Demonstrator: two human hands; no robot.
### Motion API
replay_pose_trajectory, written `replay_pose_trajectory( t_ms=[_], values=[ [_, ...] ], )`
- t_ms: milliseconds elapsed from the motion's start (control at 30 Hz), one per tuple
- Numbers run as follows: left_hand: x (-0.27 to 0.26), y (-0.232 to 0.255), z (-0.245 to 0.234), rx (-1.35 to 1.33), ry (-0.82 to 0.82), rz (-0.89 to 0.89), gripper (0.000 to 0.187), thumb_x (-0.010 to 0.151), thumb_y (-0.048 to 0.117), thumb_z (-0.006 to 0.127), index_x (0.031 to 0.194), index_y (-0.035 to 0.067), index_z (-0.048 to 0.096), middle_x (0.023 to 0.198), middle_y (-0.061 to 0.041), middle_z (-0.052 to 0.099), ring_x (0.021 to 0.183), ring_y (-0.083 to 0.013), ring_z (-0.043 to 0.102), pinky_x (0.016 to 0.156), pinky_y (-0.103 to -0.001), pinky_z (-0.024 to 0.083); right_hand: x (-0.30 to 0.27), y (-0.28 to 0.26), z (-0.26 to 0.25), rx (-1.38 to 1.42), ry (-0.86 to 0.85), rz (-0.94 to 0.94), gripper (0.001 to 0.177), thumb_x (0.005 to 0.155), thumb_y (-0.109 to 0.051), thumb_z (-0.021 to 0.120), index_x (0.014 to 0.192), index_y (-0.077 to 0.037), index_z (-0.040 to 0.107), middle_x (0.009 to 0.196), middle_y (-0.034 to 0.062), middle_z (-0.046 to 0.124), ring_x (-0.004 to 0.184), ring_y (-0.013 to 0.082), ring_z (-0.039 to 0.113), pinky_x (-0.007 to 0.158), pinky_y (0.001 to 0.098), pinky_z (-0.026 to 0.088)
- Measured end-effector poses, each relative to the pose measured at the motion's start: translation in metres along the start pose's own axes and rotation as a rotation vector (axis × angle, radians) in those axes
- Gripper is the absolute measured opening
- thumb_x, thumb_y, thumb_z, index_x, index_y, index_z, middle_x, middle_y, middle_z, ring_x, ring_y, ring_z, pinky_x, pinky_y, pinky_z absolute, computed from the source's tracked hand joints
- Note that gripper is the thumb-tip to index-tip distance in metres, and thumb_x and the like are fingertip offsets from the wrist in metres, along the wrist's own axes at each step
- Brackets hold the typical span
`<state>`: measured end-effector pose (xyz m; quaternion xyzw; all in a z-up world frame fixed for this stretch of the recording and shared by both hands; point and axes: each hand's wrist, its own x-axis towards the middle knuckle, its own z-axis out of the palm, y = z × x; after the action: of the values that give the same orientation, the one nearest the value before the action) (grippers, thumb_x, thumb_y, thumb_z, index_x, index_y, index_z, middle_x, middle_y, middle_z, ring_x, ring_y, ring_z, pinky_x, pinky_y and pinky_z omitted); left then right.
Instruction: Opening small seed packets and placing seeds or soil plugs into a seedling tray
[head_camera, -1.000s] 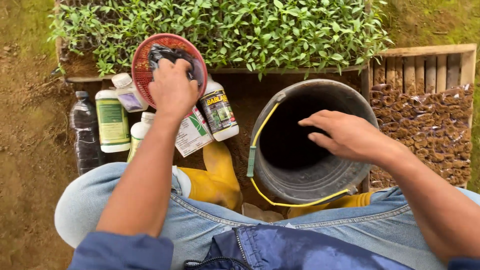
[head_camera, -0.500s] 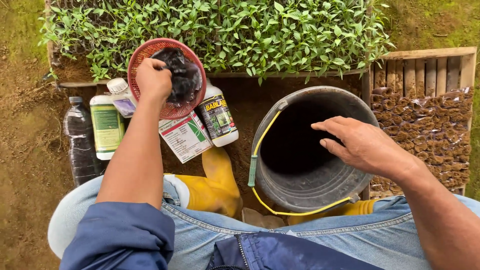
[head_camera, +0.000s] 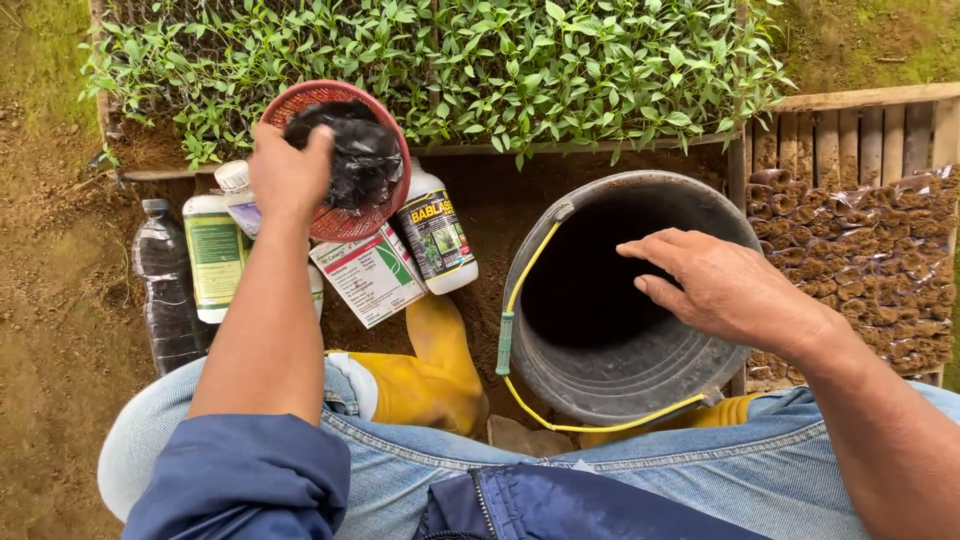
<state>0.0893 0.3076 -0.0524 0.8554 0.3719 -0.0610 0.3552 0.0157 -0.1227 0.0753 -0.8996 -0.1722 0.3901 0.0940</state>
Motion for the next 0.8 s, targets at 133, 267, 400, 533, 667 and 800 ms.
replay_pose_trajectory(
  t_ms=[133,267,400,533,667,800],
  values=[
    [0.006,-0.024,0.03,0.102,-0.348,-0.198,0.07,0.094,0.035,0.071,0.146,0.013,0.03,0.134,-0.017,0.057,0.117,-0.0323,0.061,0.104,-0.046,0.051,-0.001,-0.005,-0.001,-0.011,-0.05,0.037,0.05,0.098,-0.038,0.051,0.148,-0.031,0.049,0.145,-0.0054,0.057,0.128,0.0232,0.057,0.097,0.0498,0.051],
    [0.046,-0.067,0.065,0.234,-0.177,-0.099,0.047,0.087,0.019,0.072,0.126,0.004,0.048,0.127,-0.025,0.061,0.118,-0.0452,0.059,0.105,-0.055,0.047,0.002,0.0,0.006,-0.036,-0.025,0.002,0.049,0.097,-0.038,0.052,0.146,-0.031,0.051,0.143,-0.0053,0.059,0.128,0.0229,0.057,0.097,0.0495,0.052],
    [0.054,-0.053,0.054,0.256,-0.099,-0.096,0.023,0.085,-0.008,0.058,0.103,0.005,0.066,0.106,-0.014,0.071,0.098,-0.0335,0.067,0.081,-0.048,0.06,0.0,0.002,0.005,-0.029,-0.022,-0.002,0.049,0.098,-0.038,0.052,0.147,-0.031,0.05,0.143,-0.0043,0.058,0.127,0.0237,0.058,0.093,0.0497,0.053],
    [0.047,-0.026,0.029,-0.005,-0.101,-0.269,0.026,0.089,-0.004,0.057,0.107,0.013,0.064,0.106,-0.008,0.069,0.094,-0.0239,0.066,0.078,-0.037,0.059,0.001,0.003,0.005,-0.015,0.013,-0.038,0.049,0.097,-0.036,0.053,0.145,-0.028,0.052,0.141,-0.0027,0.06,0.125,0.0256,0.059,0.094,0.0504,0.052],
    [0.047,-0.016,0.027,-0.275,-0.077,-0.316,0.013,0.087,0.004,0.063,0.098,0.013,0.062,0.097,-0.011,0.068,0.064,-0.0213,0.066,0.037,-0.031,0.051,-0.001,-0.001,0.002,-0.018,0.004,-0.019,0.05,0.097,-0.037,0.052,0.146,-0.03,0.051,0.143,-0.0038,0.059,0.126,0.0248,0.059,0.094,0.0505,0.052],
    [0.028,0.006,0.02,-0.312,-0.13,-0.306,0.022,0.087,0.007,0.069,0.105,0.015,0.06,0.105,-0.007,0.071,0.081,-0.0188,0.069,0.058,-0.029,0.061,-0.002,-0.001,0.003,-0.024,-0.014,0.002,0.05,0.098,-0.037,0.051,0.147,-0.029,0.051,0.142,-0.0041,0.059,0.125,0.0248,0.059,0.092,0.0504,0.053]
  ],
)
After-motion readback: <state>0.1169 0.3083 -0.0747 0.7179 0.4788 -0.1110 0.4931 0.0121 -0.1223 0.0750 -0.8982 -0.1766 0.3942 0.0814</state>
